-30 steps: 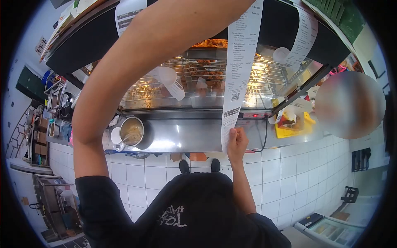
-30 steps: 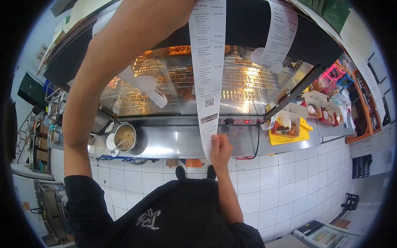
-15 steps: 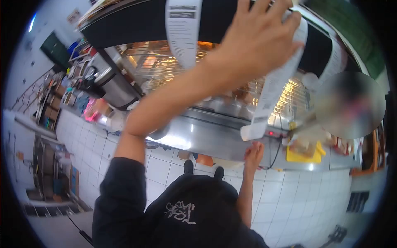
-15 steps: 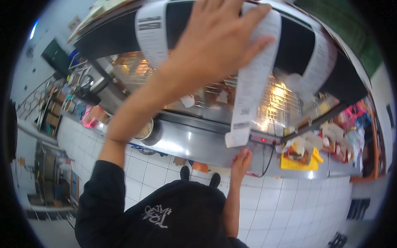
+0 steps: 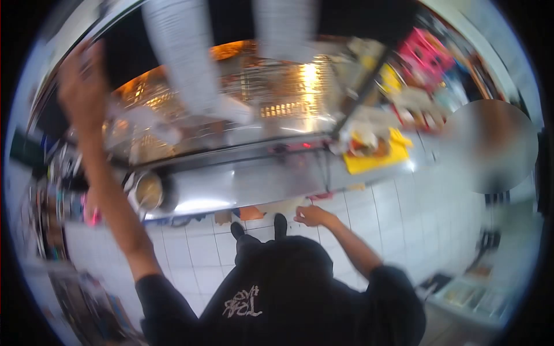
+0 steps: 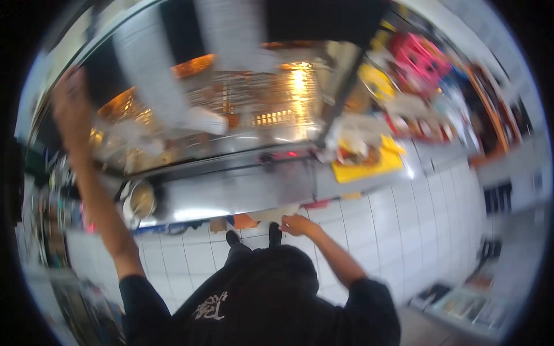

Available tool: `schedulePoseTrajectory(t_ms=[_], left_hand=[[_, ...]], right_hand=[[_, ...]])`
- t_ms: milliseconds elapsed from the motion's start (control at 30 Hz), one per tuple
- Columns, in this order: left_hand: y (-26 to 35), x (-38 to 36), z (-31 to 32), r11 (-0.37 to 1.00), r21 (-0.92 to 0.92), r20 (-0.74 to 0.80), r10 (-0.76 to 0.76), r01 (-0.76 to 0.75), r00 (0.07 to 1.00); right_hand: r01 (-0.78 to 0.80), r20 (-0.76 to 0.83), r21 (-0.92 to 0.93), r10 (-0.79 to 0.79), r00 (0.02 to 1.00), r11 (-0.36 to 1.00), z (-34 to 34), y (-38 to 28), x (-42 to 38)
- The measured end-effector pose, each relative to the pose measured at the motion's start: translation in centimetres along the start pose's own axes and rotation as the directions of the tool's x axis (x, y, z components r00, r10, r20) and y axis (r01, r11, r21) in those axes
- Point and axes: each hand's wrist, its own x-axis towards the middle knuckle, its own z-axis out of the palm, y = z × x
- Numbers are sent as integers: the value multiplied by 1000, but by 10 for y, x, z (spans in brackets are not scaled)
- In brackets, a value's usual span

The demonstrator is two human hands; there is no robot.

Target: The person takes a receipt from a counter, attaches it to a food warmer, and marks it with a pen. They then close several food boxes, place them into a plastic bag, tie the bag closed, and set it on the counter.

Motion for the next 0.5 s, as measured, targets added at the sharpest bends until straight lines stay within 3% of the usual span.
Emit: schedulePoseTrajectory(t_ms=[67,133,167,200,233,267,300,333,367,400,433,467,500], left_hand=[[2,-8,2,992,63,38,-113,111,993],[3,-16,-5,999,54,-32,-3,4,999],[25,-23,-14,997,21,-68,-72,74,995],[46,-34,-16,991,20,-117,-133,136,984],[64,-46,-17,980,70,-163,-175,188,971],[84,-64,-19,981,70,-162,-166,180,973],[108,-80,-18,964,-12,-198,-261,264,945],[133,-99,-17,934,-93,-223,-358,346,907],[158,-121,-18,914,-141,-185,-401,379,897],[187,-148,-18,888,-188,-148,-447,419,882],[218,-184,-15,873,-255,-66,-444,415,893],[248,-233,-11,883,-204,66,-418,423,906],[298,-275,-14,714,-426,225,-511,556,830]], right_hand=[[-353,399,213,249,883,911,-30,-2,-24],[-227,286,263,149,947,938,-7,59,-50],[193,-50,-17,-194,980,981,47,137,-53],[29,-46,139,-23,999,990,49,154,-90],[-242,122,88,231,965,966,73,197,-111],[-272,-25,-52,271,962,961,119,245,-149],[-398,-216,-117,368,904,910,199,321,-191],[-741,-201,182,762,616,647,192,285,-250],[-835,-106,178,854,510,521,247,325,-300],[-896,33,198,911,411,397,237,292,-349],[-937,61,220,955,291,272,262,290,-389],[-926,455,302,819,349,227,333,361,-447],[-329,215,579,249,944,746,273,307,-496]])
